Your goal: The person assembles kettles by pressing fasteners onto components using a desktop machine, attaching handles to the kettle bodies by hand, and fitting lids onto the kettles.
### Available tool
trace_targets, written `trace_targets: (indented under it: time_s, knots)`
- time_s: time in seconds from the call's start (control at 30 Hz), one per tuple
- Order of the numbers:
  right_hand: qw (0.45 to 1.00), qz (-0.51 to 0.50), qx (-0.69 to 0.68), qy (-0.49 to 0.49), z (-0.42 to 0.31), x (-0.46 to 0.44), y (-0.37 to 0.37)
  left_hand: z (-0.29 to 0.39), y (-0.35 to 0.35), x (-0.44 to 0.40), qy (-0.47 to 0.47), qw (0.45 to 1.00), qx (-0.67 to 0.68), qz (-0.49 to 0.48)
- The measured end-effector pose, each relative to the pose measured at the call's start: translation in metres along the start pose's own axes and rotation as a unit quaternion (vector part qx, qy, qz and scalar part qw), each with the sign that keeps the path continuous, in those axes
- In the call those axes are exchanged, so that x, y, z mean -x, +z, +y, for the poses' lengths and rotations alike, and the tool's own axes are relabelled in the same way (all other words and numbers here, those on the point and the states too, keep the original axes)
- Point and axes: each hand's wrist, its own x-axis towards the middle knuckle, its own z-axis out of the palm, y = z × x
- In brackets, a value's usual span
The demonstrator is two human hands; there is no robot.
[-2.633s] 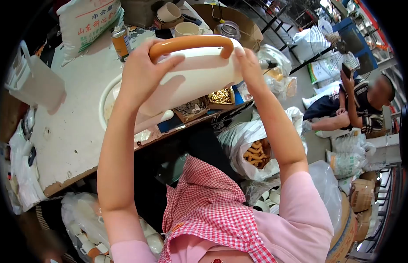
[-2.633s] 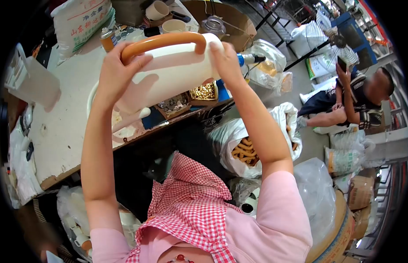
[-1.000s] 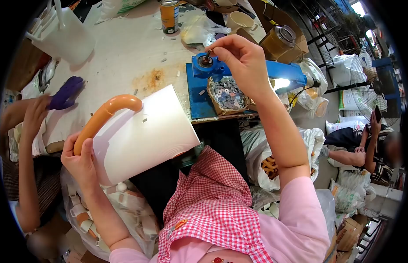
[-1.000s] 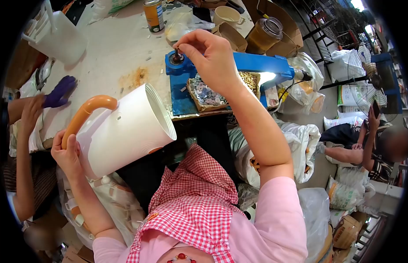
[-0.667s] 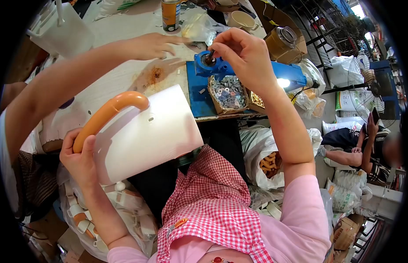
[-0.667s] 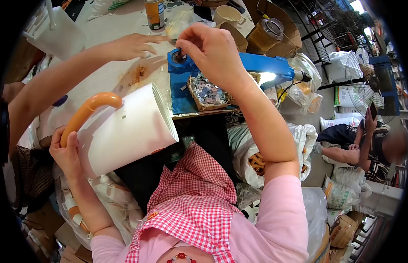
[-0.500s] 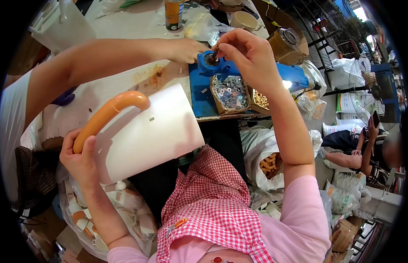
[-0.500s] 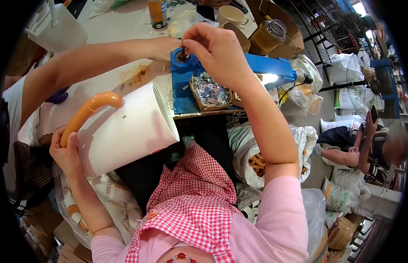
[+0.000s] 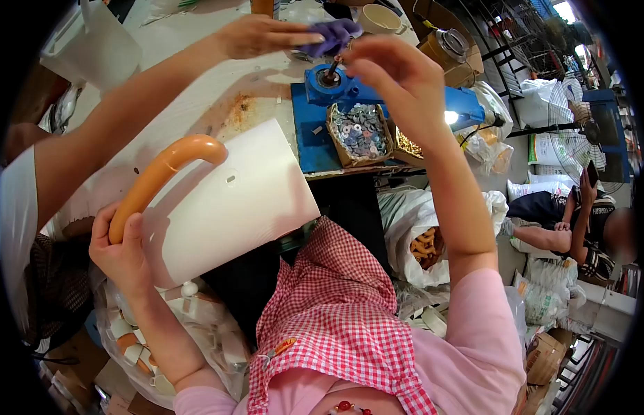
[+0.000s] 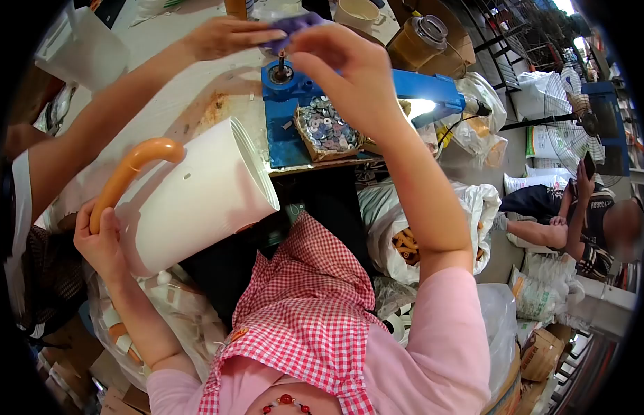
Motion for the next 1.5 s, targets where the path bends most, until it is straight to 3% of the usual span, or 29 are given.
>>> trace_targets:
  time_s: [0.03, 0.13, 0.2, 0.23, 0.3, 0.33, 0.43, 0.5, 0.6, 0.63, 0.73, 0.87, 1.07, 1.27, 1.5]
  knots:
    - [0.997, 0.041, -0.042, 0.041, -0.003, 0.014, -0.003, -0.004, -0.003, 0.0, -0.009, 1.0, 0.009, 0.004]
    - [0.96, -0.1, -0.015, 0.261, 0.02, 0.06, -0.005, -0.008, -0.001, 0.002, -0.02, 0.999, 0.015, 0.031]
    - [0.958, -0.098, 0.234, 0.138, 0.047, 0.076, 0.006, -0.003, -0.002, 0.001, -0.003, 0.999, -0.021, 0.043]
    - [0.946, -0.088, 0.28, 0.136, 0.063, 0.076, 0.013, -0.001, -0.001, 0.002, 0.008, 0.998, -0.051, 0.037]
    - [0.925, -0.125, 0.337, 0.126, 0.077, 0.074, 0.018, 0.01, 0.007, 0.004, 0.004, 0.999, -0.034, 0.034]
    - [0.922, -0.121, 0.352, 0.111, 0.083, 0.074, 0.019, 0.025, 0.015, 0.006, 0.046, 0.997, -0.046, 0.036]
    - [0.907, -0.13, 0.39, 0.088, 0.083, 0.07, 0.02, 0.038, 0.023, 0.01, 0.025, 0.998, -0.017, 0.054]
    - [0.917, -0.098, 0.379, 0.079, 0.095, 0.073, 0.021, 0.04, 0.019, 0.01, 0.02, 0.998, -0.051, 0.008]
    - [0.917, -0.054, 0.39, 0.059, 0.091, 0.082, 0.014, 0.051, 0.023, 0.009, -0.026, 0.998, -0.042, 0.029]
    - [0.926, -0.032, 0.375, -0.016, 0.08, 0.084, 0.01, 0.048, 0.024, 0.009, -0.025, 0.996, -0.07, 0.041]
    - [0.974, 0.027, 0.226, 0.002, 0.032, 0.08, 0.005, 0.027, 0.018, 0.007, 0.015, 0.996, -0.074, 0.045]
    - [0.976, 0.14, 0.129, -0.107, 0.008, 0.035, 0.005, 0.012, 0.014, 0.005, 0.003, 1.0, -0.009, 0.029]
    - [0.968, 0.134, 0.112, -0.183, 0.015, -0.008, 0.021, 0.007, 0.01, 0.008, 0.03, 0.999, -0.002, 0.019]
    - [0.888, 0.099, 0.307, -0.328, 0.013, -0.015, 0.014, 0.003, 0.005, 0.005, 0.019, 1.0, 0.0, 0.021]
    - [0.864, 0.093, 0.345, -0.356, 0.022, -0.014, 0.011, 0.001, 0.01, -0.003, 0.054, 0.998, -0.011, 0.023]
